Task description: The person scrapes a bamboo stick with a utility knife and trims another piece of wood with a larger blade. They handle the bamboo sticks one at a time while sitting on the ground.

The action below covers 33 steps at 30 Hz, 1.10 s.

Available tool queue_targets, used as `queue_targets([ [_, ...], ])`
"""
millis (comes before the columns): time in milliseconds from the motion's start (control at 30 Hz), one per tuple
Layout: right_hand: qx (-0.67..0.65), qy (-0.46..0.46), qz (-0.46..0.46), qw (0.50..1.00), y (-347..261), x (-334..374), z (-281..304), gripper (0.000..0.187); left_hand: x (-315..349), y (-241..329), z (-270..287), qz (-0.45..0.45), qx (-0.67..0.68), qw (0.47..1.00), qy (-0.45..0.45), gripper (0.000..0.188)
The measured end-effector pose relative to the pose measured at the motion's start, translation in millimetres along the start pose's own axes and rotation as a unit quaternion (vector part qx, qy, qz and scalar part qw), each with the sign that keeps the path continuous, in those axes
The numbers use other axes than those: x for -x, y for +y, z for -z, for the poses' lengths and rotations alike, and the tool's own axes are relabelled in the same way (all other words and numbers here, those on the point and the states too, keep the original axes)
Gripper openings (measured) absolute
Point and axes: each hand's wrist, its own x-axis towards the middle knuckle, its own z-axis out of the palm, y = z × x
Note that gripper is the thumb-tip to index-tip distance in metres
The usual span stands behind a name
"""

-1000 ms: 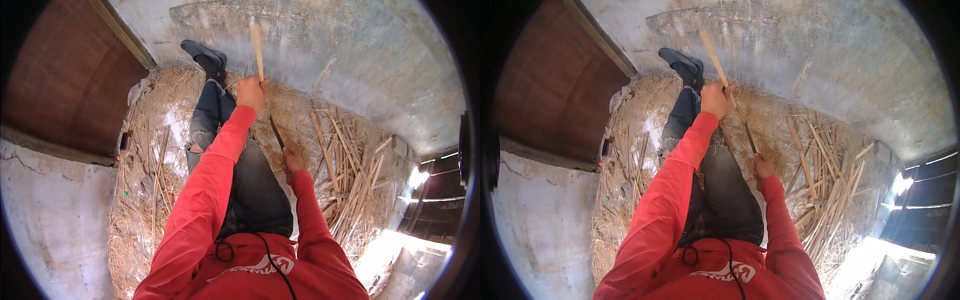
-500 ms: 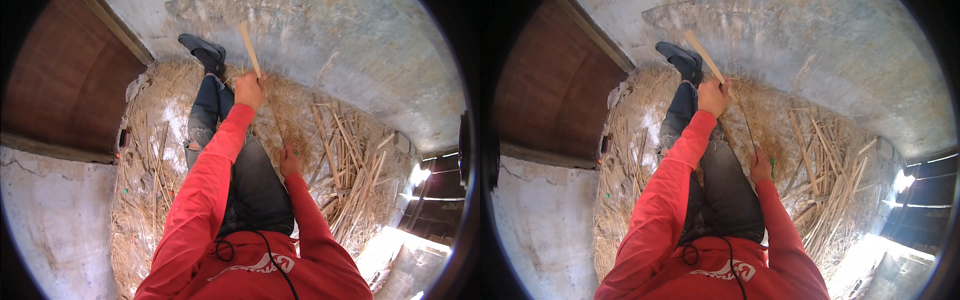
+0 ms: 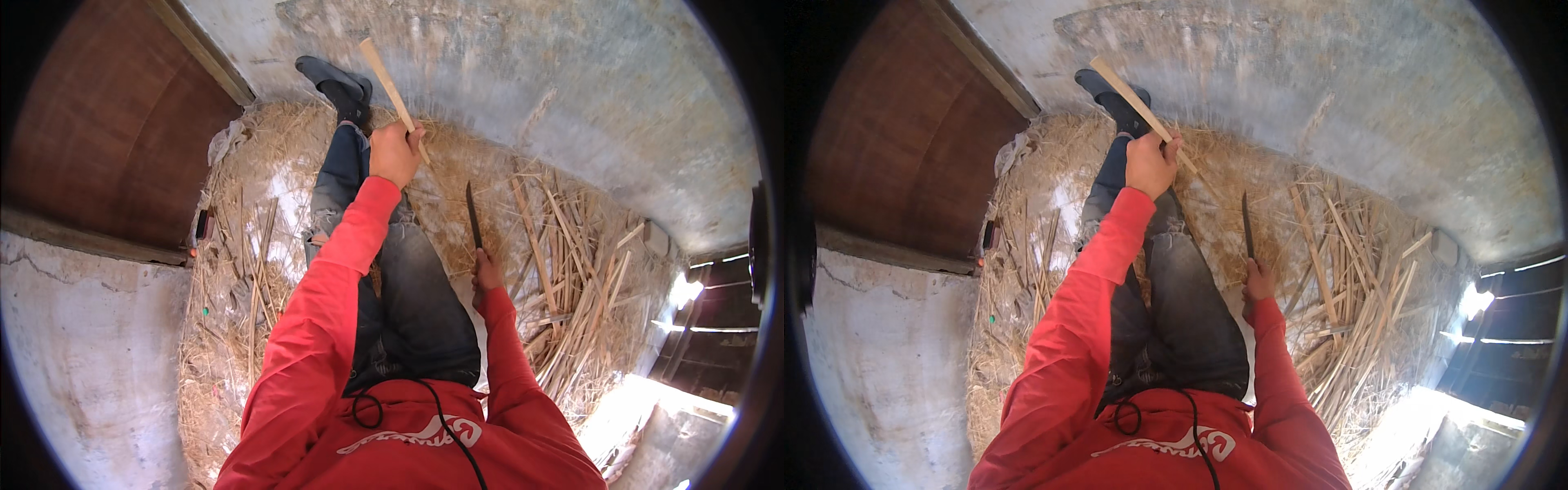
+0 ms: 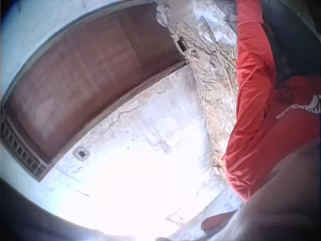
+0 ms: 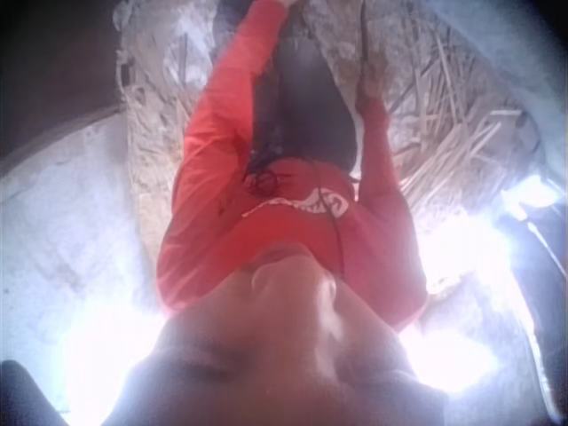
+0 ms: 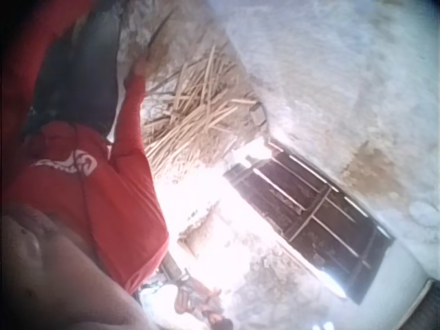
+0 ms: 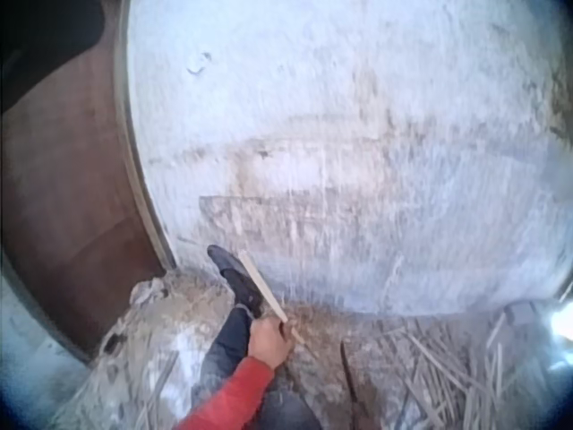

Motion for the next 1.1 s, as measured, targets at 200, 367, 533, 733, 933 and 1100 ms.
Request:
queue_targets([
  [200, -0.122, 0.032, 0.252, 0.959, -45, 52, -52, 0.045, 1, -4, -6, -0.011, -0.039, 0.999, 0.023, 0.012],
  [367, 0.081, -0.007, 0.175, 0.981, 74, -72, -32, 0.044, -2, 11, -23, -0.013, -0.018, 0.999, 0.048, 0.01],
  [533, 0.044, 0.036, -0.01, 0.998, 29, -39, -30, 0.041, 9, -17, -14, 0.0, -0.082, 0.995, 0.062, 0.009],
  [733, 0.06, 0.117, 0.194, 0.972, 9, -2, 23, 0.044, 14, -22, -2, 0.038, -0.023, 0.998, 0.041, 0.012],
  [933, 0.286, 0.351, 0.235, 0.86, 56, 11, 133, 0.048, 57, -30, 53, 0.155, 0.249, 0.952, 0.085, 0.015],
  [1100, 0.465, 0.505, 0.114, 0.718, 100, 32, 147, 0.043, 143, -51, 167, 0.296, 0.36, 0.867, 0.177, 0.024],
])
